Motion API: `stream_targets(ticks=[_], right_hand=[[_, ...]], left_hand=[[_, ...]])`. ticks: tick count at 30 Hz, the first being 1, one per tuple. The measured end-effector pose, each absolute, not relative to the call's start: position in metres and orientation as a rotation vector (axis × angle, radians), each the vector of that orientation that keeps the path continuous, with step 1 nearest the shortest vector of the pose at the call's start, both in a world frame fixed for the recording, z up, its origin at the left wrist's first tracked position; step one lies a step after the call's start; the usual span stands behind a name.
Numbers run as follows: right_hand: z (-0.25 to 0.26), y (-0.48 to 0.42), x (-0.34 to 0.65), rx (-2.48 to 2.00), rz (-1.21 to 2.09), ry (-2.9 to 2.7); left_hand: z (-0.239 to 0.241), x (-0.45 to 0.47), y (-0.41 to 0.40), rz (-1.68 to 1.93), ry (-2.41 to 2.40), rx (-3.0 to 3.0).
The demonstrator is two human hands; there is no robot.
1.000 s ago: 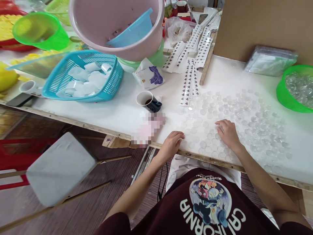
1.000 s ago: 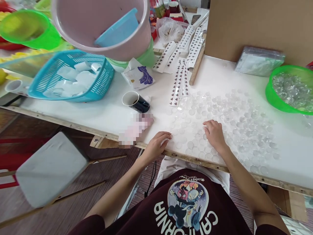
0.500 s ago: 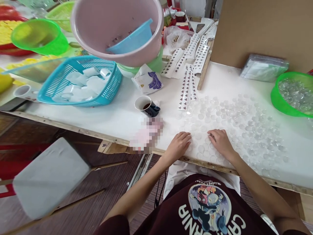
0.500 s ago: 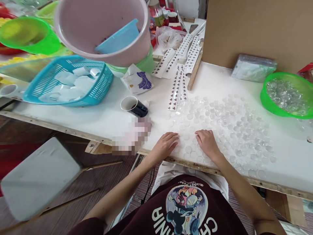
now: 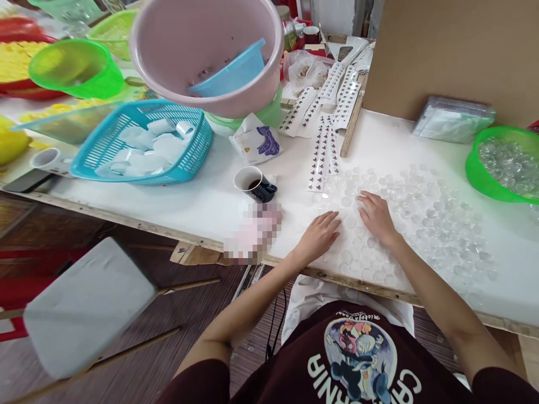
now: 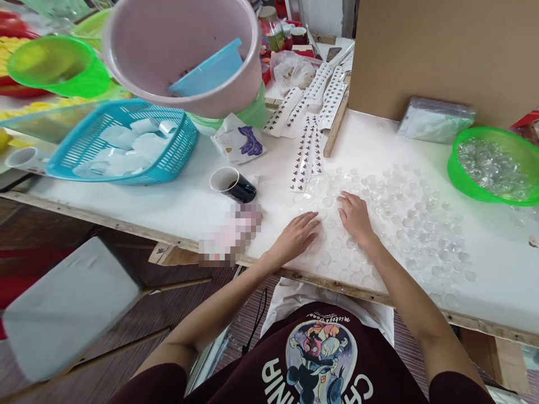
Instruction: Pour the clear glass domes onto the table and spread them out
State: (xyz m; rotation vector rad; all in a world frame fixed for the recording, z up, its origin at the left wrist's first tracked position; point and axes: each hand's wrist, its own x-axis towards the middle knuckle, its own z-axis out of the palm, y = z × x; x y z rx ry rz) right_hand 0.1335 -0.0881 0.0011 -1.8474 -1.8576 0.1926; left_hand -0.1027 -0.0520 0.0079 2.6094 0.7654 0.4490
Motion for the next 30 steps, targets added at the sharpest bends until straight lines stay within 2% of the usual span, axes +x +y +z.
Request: stream_targets(ticks=[6,13,24,30], right_hand=[[0.002,-0.085,0.141,-1.912,0.275,-1.874],[0.008,-0.107,0.143,-1.905,0.58,-1.702],[0.01,-0.097,0.147,-1.901,0.525,-1.73],[0.013,-0.04,0.139,-1.81,0.436,-1.739]], left_hand=[[0.015,-0.081,0.016,0.454,0.999,2.605],[0.007,-0.074,0.049,0.453,1.084,2.608],[0.004,-0.084,0.09,0.49,1.168,2.579],[0.005,-0.075,0.078,0.445,0.969,2.592]])
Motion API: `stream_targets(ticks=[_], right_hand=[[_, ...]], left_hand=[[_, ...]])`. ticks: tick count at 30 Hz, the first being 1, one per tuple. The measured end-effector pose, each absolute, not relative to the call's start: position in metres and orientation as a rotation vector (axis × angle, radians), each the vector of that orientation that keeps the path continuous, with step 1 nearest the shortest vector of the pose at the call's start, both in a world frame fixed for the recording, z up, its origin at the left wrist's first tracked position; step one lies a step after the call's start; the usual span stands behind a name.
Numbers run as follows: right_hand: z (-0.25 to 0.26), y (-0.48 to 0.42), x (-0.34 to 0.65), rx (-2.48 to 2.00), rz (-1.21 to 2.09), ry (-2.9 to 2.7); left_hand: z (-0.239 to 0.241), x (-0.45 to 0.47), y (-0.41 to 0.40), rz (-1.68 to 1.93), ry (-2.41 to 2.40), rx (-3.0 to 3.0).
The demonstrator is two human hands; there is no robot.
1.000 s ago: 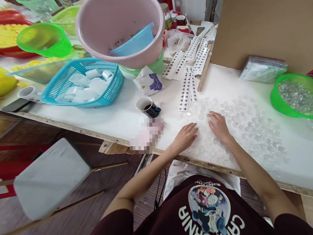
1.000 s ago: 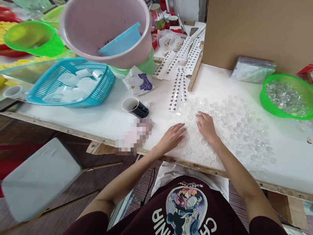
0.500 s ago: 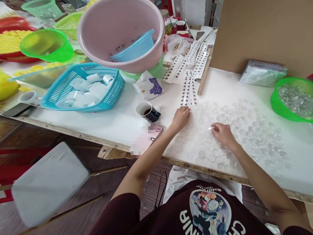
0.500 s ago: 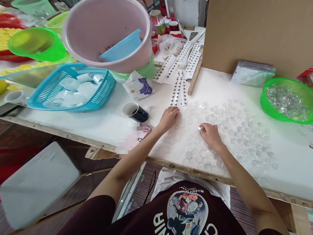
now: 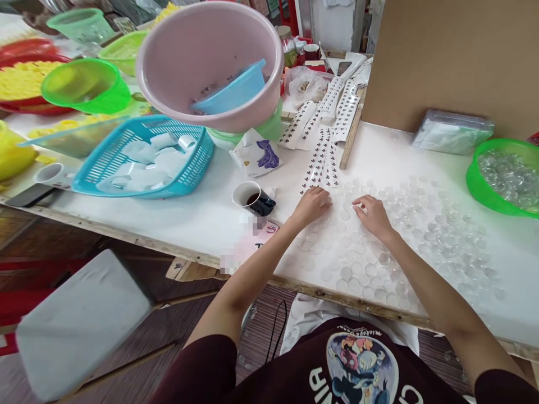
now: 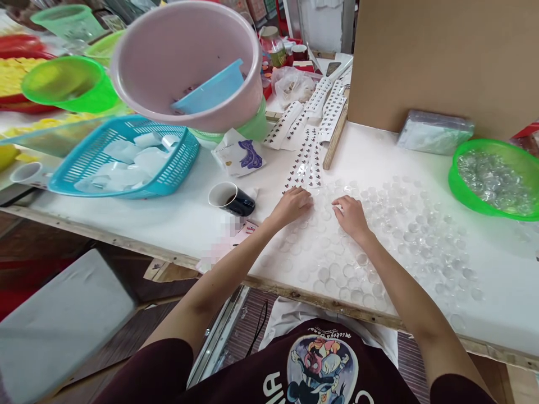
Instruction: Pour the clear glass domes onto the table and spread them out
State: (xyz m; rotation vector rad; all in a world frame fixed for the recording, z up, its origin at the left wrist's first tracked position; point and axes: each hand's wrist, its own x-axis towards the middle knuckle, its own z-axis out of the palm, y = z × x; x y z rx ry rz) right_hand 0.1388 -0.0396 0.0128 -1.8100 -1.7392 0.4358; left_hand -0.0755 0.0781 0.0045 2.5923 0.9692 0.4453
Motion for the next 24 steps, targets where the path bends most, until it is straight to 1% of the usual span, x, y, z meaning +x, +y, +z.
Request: stream_targets(ticks=[4,8,12,18,24], right_hand=[[0.014,0.02,0.127,-1.78,0.333,-1.852],[0.015,0.055,0.117,-1.918,0.306,-2.047],[0.015,0.048,0.12,-1.937,0.323,-2.107],[0.012,0.022,0.132,-1.915,0.437,-2.062],[0.009,0.039,0.114,-1.75,0.352,-2.128]], left_hand=[[0.003,-0.071,0.078,0.457,0.997,2.553],[0.003,-0.074,0.081,0.504,1.117,2.483],[0.002,-0.082,0.084,0.534,1.209,2.396],[-0.005,-0.086,0.09,0.558,1.225,2.347],[-0.005,-0.08,0.089,0.549,1.175,2.414]])
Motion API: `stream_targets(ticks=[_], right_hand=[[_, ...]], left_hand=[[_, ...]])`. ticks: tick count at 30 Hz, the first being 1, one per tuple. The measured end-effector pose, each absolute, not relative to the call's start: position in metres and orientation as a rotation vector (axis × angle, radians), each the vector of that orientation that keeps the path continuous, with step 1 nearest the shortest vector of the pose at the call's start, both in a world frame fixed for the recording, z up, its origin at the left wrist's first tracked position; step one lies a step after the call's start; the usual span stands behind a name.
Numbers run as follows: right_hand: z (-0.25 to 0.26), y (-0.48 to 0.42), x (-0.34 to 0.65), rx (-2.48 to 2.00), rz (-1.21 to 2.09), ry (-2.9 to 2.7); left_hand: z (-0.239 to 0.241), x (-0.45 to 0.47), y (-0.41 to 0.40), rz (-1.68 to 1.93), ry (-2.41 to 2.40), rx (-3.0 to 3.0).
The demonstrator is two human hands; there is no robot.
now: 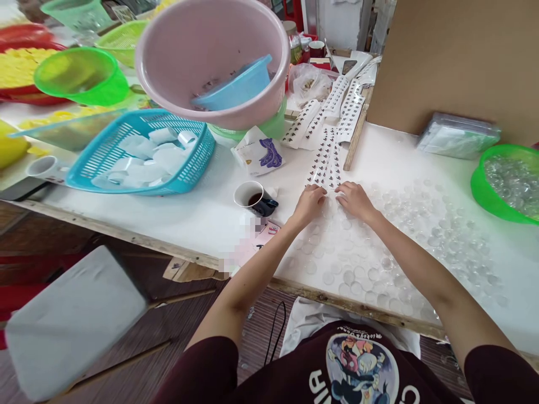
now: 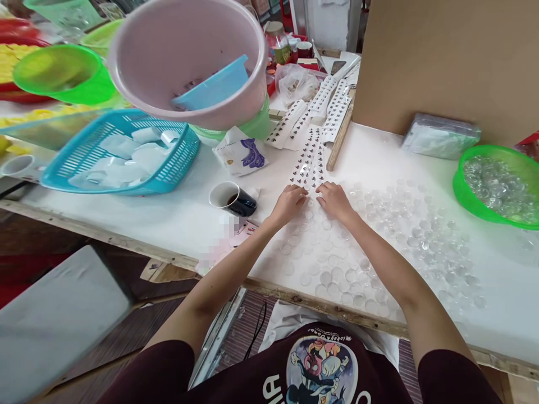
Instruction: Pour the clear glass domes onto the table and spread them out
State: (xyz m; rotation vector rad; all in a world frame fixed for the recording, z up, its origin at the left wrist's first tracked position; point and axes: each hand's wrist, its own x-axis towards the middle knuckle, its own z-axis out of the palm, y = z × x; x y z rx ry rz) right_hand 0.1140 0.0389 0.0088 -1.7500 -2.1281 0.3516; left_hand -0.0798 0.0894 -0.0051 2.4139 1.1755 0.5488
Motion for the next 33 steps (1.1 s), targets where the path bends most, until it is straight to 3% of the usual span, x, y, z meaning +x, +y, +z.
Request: stream_targets(ticks=[8,21,33], right_hand=[[0.007,0.049,0.106,-1.815,0.276,-2.247],[0.014,0.031,0.115,-1.819,0.46,-2.184],[0.009,0.012,0.13,-1.76,0.486,-2.035]], left_hand=[[-0.002,-0.089,0.076,0.495,1.057,2.508],[0.008,-0.075,0.077,0.432,0.892,2.565],[0.006,-0.066,0.08,0.563,1.073,2.307]])
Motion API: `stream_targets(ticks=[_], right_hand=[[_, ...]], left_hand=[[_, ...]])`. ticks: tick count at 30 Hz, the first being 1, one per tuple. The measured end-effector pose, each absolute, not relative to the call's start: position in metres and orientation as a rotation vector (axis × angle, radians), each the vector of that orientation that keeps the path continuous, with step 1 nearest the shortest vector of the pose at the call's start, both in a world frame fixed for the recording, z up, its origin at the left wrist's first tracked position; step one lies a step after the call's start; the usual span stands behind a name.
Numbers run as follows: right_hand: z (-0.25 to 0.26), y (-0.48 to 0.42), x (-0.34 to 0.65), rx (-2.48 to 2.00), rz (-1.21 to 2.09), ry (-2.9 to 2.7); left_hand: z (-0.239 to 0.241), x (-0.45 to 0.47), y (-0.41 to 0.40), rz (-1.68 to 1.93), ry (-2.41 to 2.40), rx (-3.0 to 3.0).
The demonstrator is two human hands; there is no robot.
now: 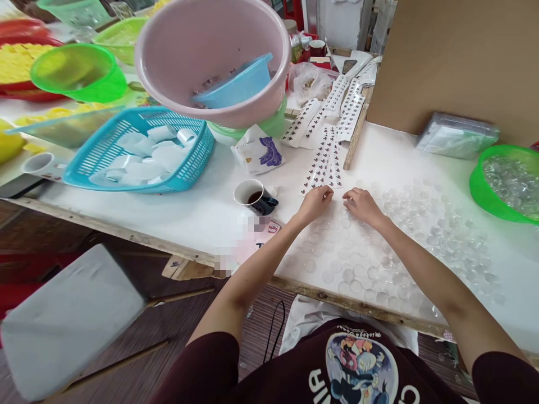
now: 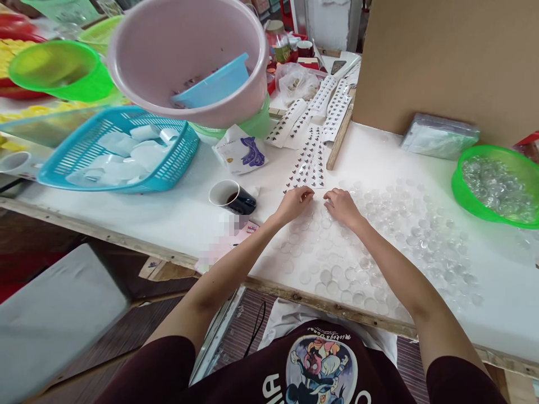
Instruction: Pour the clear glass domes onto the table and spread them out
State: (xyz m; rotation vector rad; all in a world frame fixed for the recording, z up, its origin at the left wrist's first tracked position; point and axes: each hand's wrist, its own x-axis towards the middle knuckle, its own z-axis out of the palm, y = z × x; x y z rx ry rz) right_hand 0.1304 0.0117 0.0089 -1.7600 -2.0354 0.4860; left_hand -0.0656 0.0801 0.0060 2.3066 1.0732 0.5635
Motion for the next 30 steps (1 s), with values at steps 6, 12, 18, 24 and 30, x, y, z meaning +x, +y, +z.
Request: stream_targets(ticks=[6,12,18,24,30], right_hand=[[0.009,0.015,0.119,-1.698,0.47,-2.02],[0.005,0.018,0.115,-1.738,0.466,-2.001],[0.006,0.015,0.109,-1.749,0.413,-2.094],[0.011,0.008,0.101,-1.634,0.394,-2.198],[0.012,0.005,0.106,-1.65,0.453,-2.173]], left_hand=[[0.003,-0.066,0.086,0.575,1.053,2.282],[0.0,-0.073,0.09,0.565,1.039,2.432],[-0.001,-0.071,0.095,0.521,0.996,2.477],[0.002,-0.067,0.094,0.566,1.097,2.333],[0.009,-0.062,0.101,0.546,1.184,2.108]])
